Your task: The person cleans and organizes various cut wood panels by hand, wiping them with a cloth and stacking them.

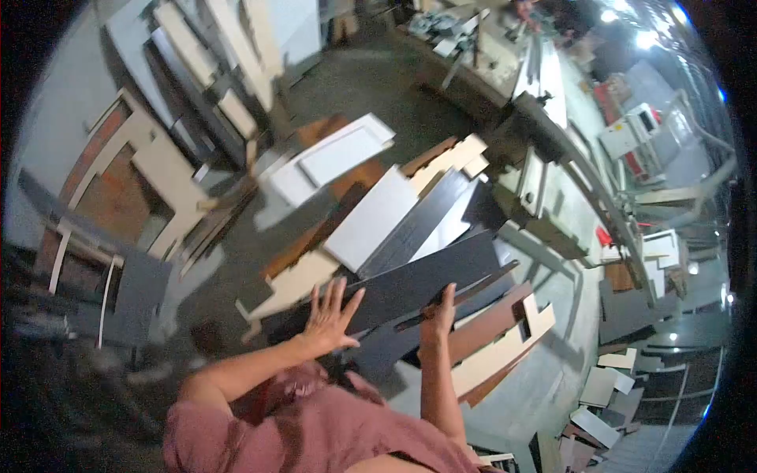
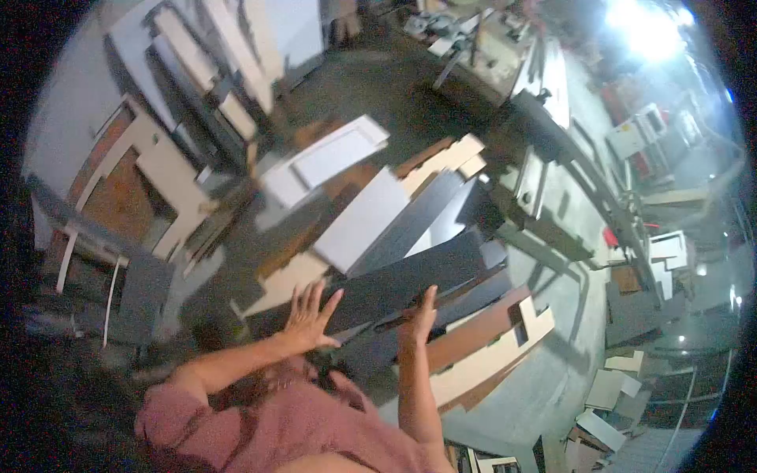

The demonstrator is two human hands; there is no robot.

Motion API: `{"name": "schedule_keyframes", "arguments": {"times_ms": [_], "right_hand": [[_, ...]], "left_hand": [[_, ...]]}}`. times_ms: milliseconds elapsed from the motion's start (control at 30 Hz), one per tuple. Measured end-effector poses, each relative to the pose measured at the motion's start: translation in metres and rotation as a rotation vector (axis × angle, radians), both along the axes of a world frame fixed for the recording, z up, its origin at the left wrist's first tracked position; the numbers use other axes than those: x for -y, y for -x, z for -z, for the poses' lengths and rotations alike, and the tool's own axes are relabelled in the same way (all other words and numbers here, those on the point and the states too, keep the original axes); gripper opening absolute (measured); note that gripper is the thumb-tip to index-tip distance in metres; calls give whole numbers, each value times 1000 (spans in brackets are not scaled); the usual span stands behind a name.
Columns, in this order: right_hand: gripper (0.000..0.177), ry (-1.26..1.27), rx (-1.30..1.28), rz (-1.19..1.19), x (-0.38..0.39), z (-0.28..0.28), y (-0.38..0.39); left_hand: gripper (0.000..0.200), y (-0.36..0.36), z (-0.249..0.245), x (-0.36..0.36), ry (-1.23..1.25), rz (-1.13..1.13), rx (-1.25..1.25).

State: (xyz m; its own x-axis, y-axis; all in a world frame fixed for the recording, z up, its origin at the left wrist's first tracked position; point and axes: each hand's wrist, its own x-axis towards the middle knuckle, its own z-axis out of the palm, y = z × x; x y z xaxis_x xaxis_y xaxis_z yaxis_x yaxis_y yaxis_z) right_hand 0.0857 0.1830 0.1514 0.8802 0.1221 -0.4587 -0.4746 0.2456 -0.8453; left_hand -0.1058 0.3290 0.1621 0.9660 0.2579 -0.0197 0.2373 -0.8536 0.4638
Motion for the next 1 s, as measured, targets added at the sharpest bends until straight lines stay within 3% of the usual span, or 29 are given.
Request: {"name": "schedule_keyframes", "arguments": {"times_ms": [133, 233, 300, 367, 433, 600, 733, 1000], "right_hand": [[39, 67, -19, -44, -65, -3, -30], [44, 221, -47, -68, -93, -20, -46], [50, 298, 64, -168, -100, -31, -47], [51, 357, 87, -189, -86, -23, -49], [52, 401, 12, -110, -72, -35, -35], [44, 505, -49, -9, -10, -14, 5], [45, 534, -206, 123, 19, -3, 28], [41, 696, -259, 128, 19, -4, 33]], "left_hand": [[98, -25, 18, -64, 38, -44, 137], [97, -41, 23, -100, 106, -47, 158], [97, -56, 40, -127, 127, -38, 172], [97, -77, 57, -151, 100, -138, 206], [96, -109, 70, -185, 188, -247, 39], [85, -193, 138, -271, -121, -378, 170], [82, -241, 178, -295, -165, -398, 41], [85, -278, 230, -283, -157, -382, -2]]}}
